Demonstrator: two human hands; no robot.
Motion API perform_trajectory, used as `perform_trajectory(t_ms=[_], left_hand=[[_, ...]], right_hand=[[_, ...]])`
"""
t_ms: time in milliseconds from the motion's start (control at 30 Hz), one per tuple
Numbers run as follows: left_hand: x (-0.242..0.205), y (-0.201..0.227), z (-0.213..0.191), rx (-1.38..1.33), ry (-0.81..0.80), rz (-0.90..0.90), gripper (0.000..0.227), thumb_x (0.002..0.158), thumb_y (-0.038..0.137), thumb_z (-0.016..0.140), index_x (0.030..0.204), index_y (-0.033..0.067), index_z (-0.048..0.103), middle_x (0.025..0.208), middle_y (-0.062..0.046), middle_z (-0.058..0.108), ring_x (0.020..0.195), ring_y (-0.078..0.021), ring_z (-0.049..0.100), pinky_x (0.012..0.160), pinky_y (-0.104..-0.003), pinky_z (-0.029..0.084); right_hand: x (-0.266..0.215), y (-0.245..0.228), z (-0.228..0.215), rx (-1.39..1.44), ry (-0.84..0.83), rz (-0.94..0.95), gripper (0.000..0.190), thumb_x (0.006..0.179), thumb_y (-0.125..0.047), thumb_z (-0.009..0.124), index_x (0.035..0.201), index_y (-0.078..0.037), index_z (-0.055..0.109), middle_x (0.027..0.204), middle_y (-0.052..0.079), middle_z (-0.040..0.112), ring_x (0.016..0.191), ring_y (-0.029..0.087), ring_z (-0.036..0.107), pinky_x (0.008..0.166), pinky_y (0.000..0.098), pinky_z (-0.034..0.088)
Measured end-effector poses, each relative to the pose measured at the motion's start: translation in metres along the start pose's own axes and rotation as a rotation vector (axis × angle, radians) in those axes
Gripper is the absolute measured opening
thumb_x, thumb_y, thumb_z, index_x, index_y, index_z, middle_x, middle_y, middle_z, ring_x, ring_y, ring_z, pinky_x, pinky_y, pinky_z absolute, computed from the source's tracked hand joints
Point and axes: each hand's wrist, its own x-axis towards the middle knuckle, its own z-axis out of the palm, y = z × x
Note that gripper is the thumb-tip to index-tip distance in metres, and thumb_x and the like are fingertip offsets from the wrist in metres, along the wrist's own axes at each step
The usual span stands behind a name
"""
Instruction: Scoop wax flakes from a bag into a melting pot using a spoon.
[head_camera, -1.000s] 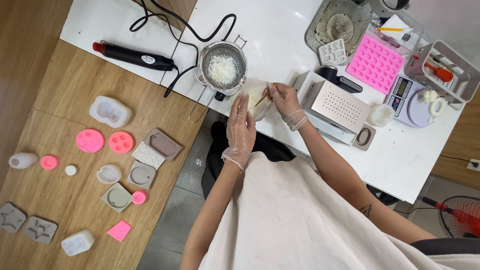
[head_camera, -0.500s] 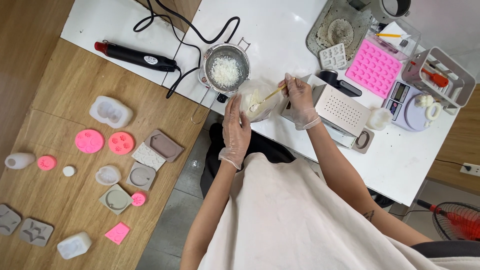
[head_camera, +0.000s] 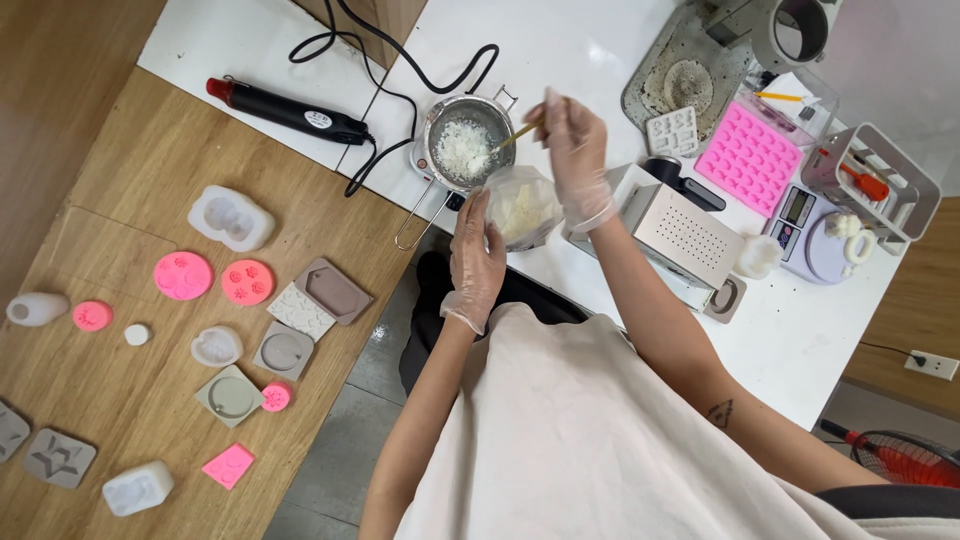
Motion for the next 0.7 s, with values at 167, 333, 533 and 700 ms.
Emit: perform_trajectory(t_ms=[167, 333, 533, 700], left_hand=[[-0.005, -0.032, 0.015, 0.049, -0.003, 0.024, 0.057, 0.094, 0.003, 0.056, 0.147, 0.022, 0.05, 0.147, -0.005, 0.052, 0.122, -0.0367, 0.062, 0.089, -0.049, 0.06], [-0.005, -0.033, 0.015, 0.06, 0.003, 0.039, 0.058, 0.091, 0.003, 0.057, 0.146, 0.0221, 0.051, 0.147, -0.004, 0.052, 0.123, -0.0358, 0.061, 0.09, -0.049, 0.059], [-0.007, -0.031, 0.018, 0.068, -0.003, 0.029, 0.058, 0.09, 0.003, 0.057, 0.145, 0.0212, 0.051, 0.145, -0.005, 0.053, 0.124, -0.0346, 0.061, 0.094, -0.049, 0.057], [-0.008, -0.023, 0.018, 0.09, 0.004, 0.047, 0.057, 0.092, 0.001, 0.057, 0.145, 0.0195, 0.052, 0.143, -0.007, 0.055, 0.113, -0.0368, 0.066, 0.083, -0.048, 0.06]], right_hand=[[-0.016, -0.007, 0.027, -0.451, -0.152, -0.603, 0.025, 0.103, -0.019, 0.066, 0.083, -0.007, 0.073, 0.072, 0.009, 0.067, 0.057, 0.022, 0.062, 0.055, 0.0318, 0.051], [-0.019, 0.032, 0.01, -0.55, -0.118, -0.807, 0.019, 0.101, -0.015, 0.07, 0.083, -0.008, 0.074, 0.075, 0.007, 0.069, 0.065, 0.021, 0.065, 0.065, 0.0328, 0.055], [-0.038, 0.005, -0.036, -0.117, 0.139, -0.219, 0.032, 0.112, -0.014, 0.048, 0.091, -0.004, 0.071, 0.083, 0.013, 0.073, 0.065, 0.018, 0.065, 0.062, 0.0298, 0.055], [-0.064, 0.021, -0.066, -0.21, 0.2, 0.103, 0.034, 0.115, -0.02, 0.049, 0.088, -0.009, 0.067, 0.078, 0.005, 0.067, 0.065, 0.011, 0.056, 0.062, 0.0218, 0.045]])
